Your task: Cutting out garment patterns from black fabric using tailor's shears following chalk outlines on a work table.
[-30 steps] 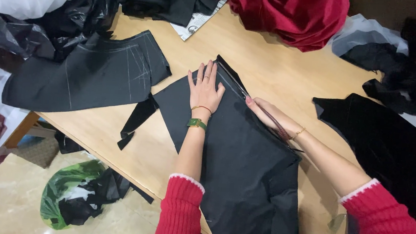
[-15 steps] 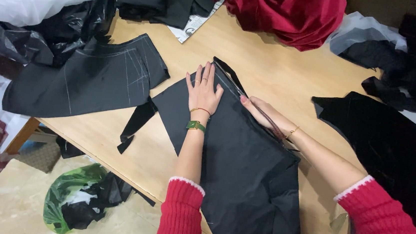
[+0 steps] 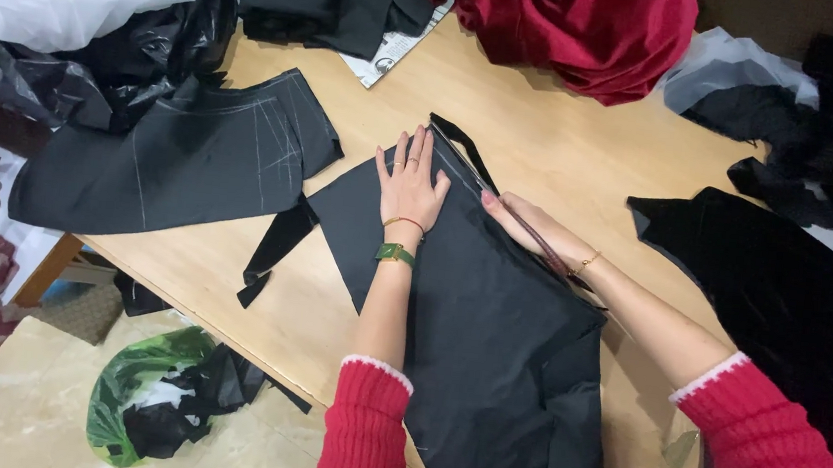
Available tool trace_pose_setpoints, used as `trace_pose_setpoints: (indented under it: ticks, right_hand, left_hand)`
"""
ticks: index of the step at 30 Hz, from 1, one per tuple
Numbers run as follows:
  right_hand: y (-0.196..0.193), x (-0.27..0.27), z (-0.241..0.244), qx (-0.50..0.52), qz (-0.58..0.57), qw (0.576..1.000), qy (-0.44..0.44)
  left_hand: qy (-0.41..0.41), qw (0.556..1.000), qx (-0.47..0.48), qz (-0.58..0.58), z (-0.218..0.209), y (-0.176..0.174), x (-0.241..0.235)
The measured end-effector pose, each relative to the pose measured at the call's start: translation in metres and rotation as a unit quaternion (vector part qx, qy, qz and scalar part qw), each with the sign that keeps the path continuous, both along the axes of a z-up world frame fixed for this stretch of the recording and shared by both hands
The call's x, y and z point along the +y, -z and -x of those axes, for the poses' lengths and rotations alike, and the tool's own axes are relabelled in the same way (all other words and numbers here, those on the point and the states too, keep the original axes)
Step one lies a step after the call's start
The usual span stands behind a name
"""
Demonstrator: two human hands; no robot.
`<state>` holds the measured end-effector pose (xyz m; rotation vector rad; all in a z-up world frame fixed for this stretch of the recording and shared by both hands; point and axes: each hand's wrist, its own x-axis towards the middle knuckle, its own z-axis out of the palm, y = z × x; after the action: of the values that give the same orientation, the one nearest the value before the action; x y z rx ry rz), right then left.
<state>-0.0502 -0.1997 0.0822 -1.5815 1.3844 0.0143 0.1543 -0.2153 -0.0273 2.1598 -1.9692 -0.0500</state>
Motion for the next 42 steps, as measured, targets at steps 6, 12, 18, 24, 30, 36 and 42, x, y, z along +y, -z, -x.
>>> trace_pose_setpoints:
  ticks: [6,12,18,24,30,36,42]
  right_hand:
    - [0.025,-0.010,0.006,-0.004,0.023,1.000,0.000]
    - [0.012,-0.004,0.006,-0.015,0.014,1.000,0.001]
    - [0.003,-0.005,0.012,-0.048,0.021,0.998,0.030]
    - [-0.049,0.018,0.032,-0.080,-0.001,0.994,0.075]
    - [-0.014,0.024,0.087,-0.003,0.031,0.997,0.073]
    - [-0.023,0.117,0.192,0.145,0.113,0.979,0.091]
    - [-0.042,0.236,0.248,0.206,0.087,0.937,0.266]
  left_hand:
    - [-0.001,1.000,-0.001,-0.011,0.000,-0.003,0.001]
    - [-0.001,1.000,0.006,0.010,0.000,0.000,0.000]
    - [0.002,1.000,0.008,0.011,-0.001,-0.002,0.001]
    - [0.002,1.000,0.008,0.005,0.000,-0.003,0.001]
    - [-0.003,1.000,0.009,0.000,-0.002,-0.007,0.000]
    - [-0.006,1.000,-0.003,0.009,-0.015,0.007,-0.010]
    - [0.015,0.994,-0.062,0.090,0.014,0.003,0.024]
